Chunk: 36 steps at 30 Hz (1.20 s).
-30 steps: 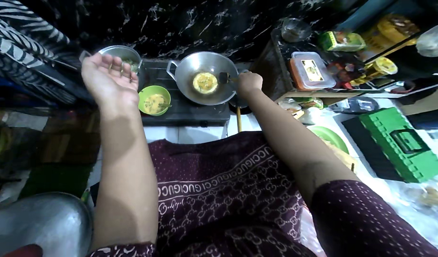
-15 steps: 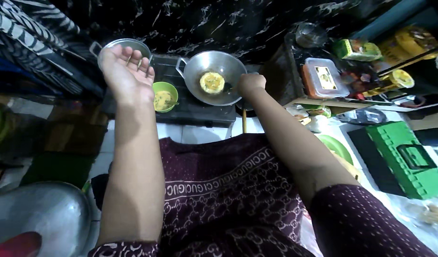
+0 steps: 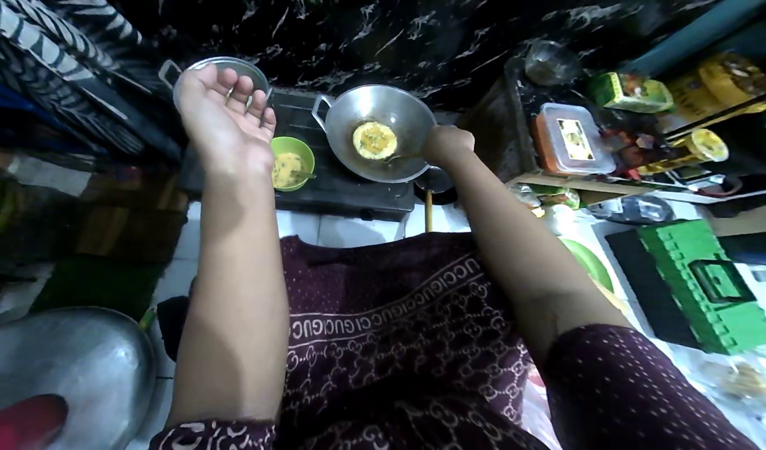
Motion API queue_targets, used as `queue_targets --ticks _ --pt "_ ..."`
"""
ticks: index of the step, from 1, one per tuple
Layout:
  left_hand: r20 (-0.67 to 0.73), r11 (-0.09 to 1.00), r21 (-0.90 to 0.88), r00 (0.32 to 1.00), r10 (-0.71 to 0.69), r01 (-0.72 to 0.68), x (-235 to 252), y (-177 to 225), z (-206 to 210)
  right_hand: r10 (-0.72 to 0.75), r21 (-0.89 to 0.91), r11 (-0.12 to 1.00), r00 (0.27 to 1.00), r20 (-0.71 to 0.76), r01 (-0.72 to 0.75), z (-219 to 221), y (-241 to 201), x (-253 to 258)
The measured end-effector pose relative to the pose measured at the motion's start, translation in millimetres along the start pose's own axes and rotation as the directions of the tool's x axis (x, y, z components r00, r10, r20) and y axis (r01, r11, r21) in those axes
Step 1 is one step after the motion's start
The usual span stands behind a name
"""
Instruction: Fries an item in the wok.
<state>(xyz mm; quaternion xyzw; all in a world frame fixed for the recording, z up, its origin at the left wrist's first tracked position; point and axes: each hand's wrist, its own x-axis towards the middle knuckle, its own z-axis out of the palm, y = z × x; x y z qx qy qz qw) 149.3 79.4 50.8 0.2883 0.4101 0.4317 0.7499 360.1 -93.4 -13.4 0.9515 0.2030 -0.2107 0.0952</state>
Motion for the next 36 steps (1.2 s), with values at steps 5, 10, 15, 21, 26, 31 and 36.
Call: queue_targets --ticks 5,10,15,21,26,31,36 --pt "-0.004 1.000 -0.006 1.000 0.007 -0.007 0.1 1.7 -1.0 -0.040 0.041 0.998 0.999 0.032 0.038 -6.5 12.7 2.9" --pt "0.002 1.000 -0.017 1.000 -0.010 0.010 -0.5 2.4 -1.0 -0.044 0.071 0.997 0.999 0.027 0.042 -6.2 21.9 6.0" --pt "0.004 1.000 -0.014 1.000 -0.020 0.020 -0.6 2.5 -0.3 -0.041 0.068 0.997 0.999 0.024 0.039 -2.3 29.2 12.4" --pt "0.004 1.000 -0.001 1.000 -0.024 0.024 -1.2 2.6 0.9 0.014 -0.045 0.999 0.999 0.040 -0.012 -5.3 6.4 -12.1" --pt "0.011 1.000 -0.003 1.000 -0.022 0.022 -2.4 0.0 2.3 -0.039 -0.026 0.999 0.999 0.027 0.040 17.6 -14.4 -7.6" --pt "0.012 1.000 0.000 1.000 -0.008 0.008 0.0 1.4 -1.8 -0.041 0.061 0.997 0.999 0.024 0.039 50.1 -14.9 12.6" --pt "0.002 1.000 -0.021 1.000 -0.009 0.009 1.6 3.3 -3.4 -0.048 0.079 0.996 0.999 0.012 0.046 66.8 -12.4 27.5"
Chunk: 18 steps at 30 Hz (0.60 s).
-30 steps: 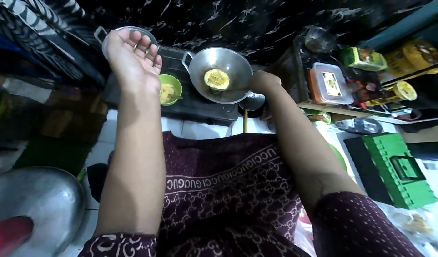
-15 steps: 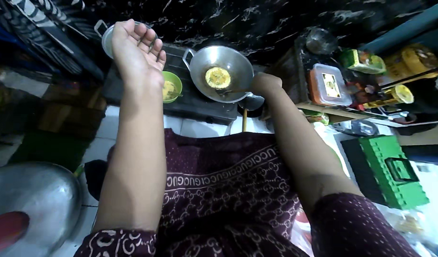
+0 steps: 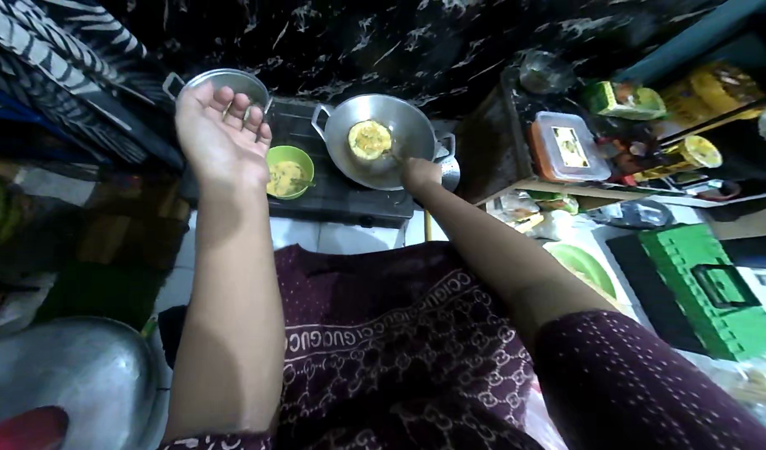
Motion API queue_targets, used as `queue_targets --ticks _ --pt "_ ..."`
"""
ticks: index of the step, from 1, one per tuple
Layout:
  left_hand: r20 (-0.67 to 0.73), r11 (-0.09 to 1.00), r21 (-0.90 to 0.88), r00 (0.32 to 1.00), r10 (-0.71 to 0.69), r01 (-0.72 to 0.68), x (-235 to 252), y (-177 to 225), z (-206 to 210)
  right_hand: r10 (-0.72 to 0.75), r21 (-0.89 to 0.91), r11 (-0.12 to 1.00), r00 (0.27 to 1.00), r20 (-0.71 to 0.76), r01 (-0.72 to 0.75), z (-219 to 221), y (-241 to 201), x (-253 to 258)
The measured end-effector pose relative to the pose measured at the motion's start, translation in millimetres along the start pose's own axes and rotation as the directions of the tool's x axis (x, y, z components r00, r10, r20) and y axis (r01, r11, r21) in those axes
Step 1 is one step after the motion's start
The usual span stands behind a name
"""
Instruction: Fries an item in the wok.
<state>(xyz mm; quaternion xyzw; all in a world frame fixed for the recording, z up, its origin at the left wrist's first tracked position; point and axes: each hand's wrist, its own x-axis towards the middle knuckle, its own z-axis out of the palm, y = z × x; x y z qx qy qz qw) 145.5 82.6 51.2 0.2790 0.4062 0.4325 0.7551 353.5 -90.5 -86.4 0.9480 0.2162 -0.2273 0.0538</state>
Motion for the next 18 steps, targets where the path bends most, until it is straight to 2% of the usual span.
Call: queue_targets --ticks 6,9,12,18 --pt "0.000 1.000 0.016 1.000 -0.007 0.007 -2.2 -0.3 1.9 -0.083 0.083 0.994 0.979 0.188 0.068 8.0 34.3 40.2" --pt "-0.008 1.000 0.028 1.000 0.001 -0.001 -1.0 -0.5 3.5 -0.017 0.236 0.972 0.985 0.171 -0.024 12.5 41.5 47.4" --pt "-0.004 0.999 0.032 1.000 0.000 0.000 -0.8 -1.8 5.2 0.061 0.300 0.948 0.987 0.148 -0.103 9.2 41.9 44.3" --pt "0.010 1.000 0.029 1.000 0.006 -0.006 -1.9 -2.5 3.8 0.080 0.342 0.933 0.992 0.099 -0.109 3.3 48.0 42.0"
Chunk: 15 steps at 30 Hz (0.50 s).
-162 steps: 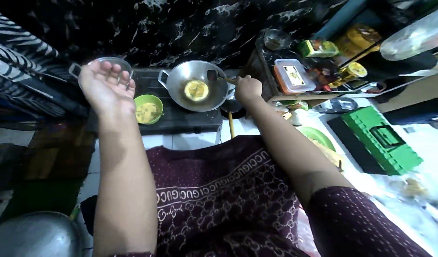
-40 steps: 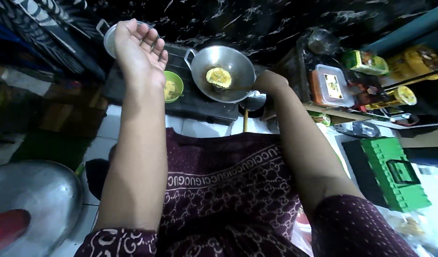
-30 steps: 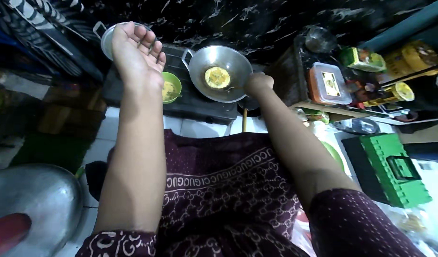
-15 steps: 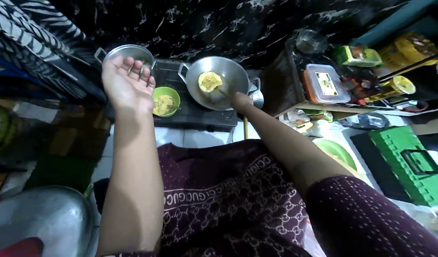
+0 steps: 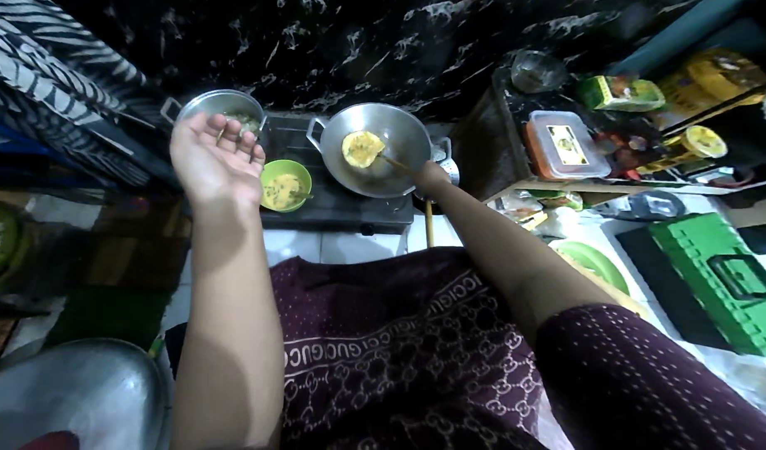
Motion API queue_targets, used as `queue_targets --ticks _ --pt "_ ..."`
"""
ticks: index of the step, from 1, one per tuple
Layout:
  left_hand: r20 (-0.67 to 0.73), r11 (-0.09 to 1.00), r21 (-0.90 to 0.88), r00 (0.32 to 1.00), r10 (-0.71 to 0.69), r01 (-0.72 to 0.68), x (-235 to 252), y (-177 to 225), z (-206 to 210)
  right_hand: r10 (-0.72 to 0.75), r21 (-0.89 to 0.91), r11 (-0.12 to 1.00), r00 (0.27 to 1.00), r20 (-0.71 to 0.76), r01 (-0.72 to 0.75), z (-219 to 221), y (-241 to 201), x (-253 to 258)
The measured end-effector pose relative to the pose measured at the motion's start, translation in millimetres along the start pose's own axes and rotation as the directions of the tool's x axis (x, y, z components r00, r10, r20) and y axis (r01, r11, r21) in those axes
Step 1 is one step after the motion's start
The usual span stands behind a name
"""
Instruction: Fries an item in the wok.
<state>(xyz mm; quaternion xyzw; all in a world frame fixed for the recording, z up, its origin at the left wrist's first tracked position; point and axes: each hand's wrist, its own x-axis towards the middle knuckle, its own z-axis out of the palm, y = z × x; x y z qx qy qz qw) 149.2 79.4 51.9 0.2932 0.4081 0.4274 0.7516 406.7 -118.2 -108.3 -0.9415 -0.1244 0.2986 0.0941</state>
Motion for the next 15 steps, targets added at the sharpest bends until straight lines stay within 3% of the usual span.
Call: queue_targets --ticks 5,10,15 --pt "0.009 1.000 -0.017 1.000 0.000 0.000 -0.1 1.3 -0.1 -0.004 -0.014 1.000 1.000 -0.025 0.004 -12.7 -4.6 -21.4" --pt "0.000 1.000 0.001 1.000 0.025 -0.025 -2.9 3.2 -4.2 -0.069 -0.208 0.977 0.995 -0.075 0.052 -21.8 -12.1 -57.4" --pt "-0.035 0.999 -0.012 0.998 0.046 -0.046 -9.0 3.9 -17.2 -0.163 -0.349 0.929 0.982 -0.092 0.122 -2.0 -7.8 -89.2"
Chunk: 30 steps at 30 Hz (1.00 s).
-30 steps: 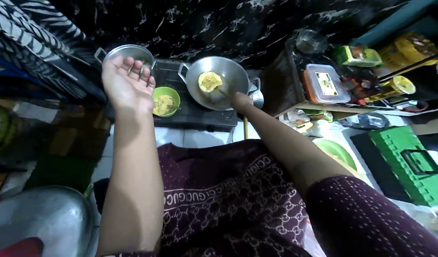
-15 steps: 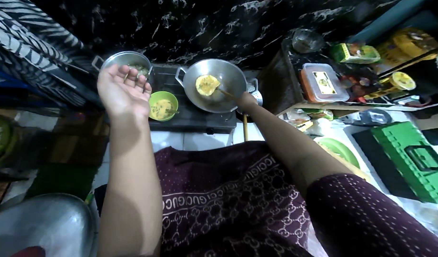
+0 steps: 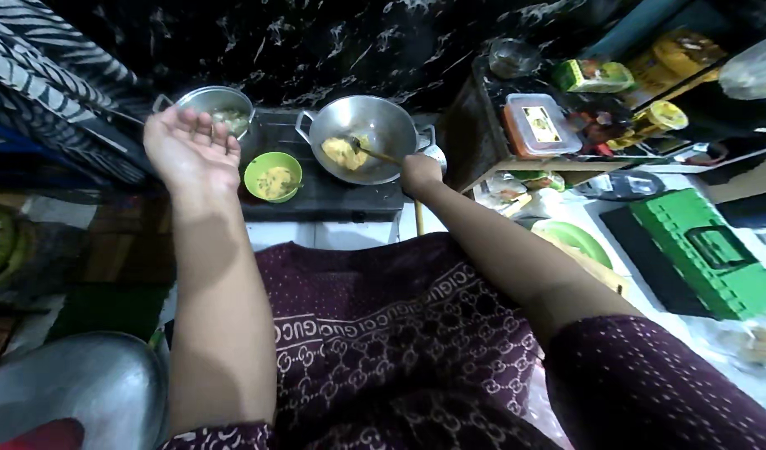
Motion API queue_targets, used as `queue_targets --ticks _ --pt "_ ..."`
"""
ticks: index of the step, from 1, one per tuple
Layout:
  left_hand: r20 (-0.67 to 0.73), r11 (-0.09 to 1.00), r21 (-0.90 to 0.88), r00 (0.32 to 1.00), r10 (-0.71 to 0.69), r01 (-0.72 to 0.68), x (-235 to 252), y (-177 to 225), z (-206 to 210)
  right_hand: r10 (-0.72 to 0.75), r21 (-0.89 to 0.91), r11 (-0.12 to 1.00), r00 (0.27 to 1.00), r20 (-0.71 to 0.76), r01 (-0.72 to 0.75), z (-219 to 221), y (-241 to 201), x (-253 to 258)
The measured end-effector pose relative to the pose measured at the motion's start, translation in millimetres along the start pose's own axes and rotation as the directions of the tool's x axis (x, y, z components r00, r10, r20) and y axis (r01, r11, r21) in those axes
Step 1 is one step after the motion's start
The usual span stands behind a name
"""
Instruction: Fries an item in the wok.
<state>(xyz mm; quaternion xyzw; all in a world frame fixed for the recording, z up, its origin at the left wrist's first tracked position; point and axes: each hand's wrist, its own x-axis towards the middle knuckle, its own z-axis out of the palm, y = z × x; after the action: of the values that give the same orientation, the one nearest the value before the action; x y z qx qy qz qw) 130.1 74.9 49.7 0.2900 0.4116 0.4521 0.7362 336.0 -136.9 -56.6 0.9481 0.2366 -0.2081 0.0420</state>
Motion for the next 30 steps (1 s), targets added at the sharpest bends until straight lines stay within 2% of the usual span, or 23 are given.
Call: queue_targets --ticks 5,10,14,17,21,24,30 --pt "-0.020 1.000 0.010 1.000 0.022 -0.022 1.5 5.0 -15.7 0.012 0.017 1.000 0.997 -0.072 -0.011 1.3 4.4 -16.9" --pt "-0.054 0.997 -0.013 0.996 0.077 -0.078 11.4 20.4 -36.2 0.163 0.110 0.983 0.978 -0.128 -0.149 -26.2 32.0 -21.2" --pt "-0.096 0.992 -0.029 0.988 0.121 -0.124 20.7 28.9 -46.9 0.262 0.213 0.948 0.960 -0.096 -0.237 -42.2 45.7 -21.2" --pt "-0.104 0.991 -0.049 0.988 0.115 -0.121 20.5 26.6 -50.0 0.222 0.265 0.942 0.975 -0.031 -0.206 -40.4 43.6 -18.0" --pt "-0.079 0.996 -0.007 0.993 0.088 -0.088 18.3 11.8 -41.9 0.096 0.199 0.974 0.992 0.077 -0.110 -30.1 18.3 -10.4" --pt "-0.048 1.000 -0.002 0.999 0.025 -0.025 23.1 3.6 -33.5 0.067 0.185 0.978 0.987 0.144 -0.093 -14.1 -2.1 -0.9" --pt "0.037 0.999 0.012 0.999 0.035 -0.036 30.2 -1.1 -26.7 0.003 0.177 0.984 0.984 0.177 -0.034 0.2 -7.1 16.5"
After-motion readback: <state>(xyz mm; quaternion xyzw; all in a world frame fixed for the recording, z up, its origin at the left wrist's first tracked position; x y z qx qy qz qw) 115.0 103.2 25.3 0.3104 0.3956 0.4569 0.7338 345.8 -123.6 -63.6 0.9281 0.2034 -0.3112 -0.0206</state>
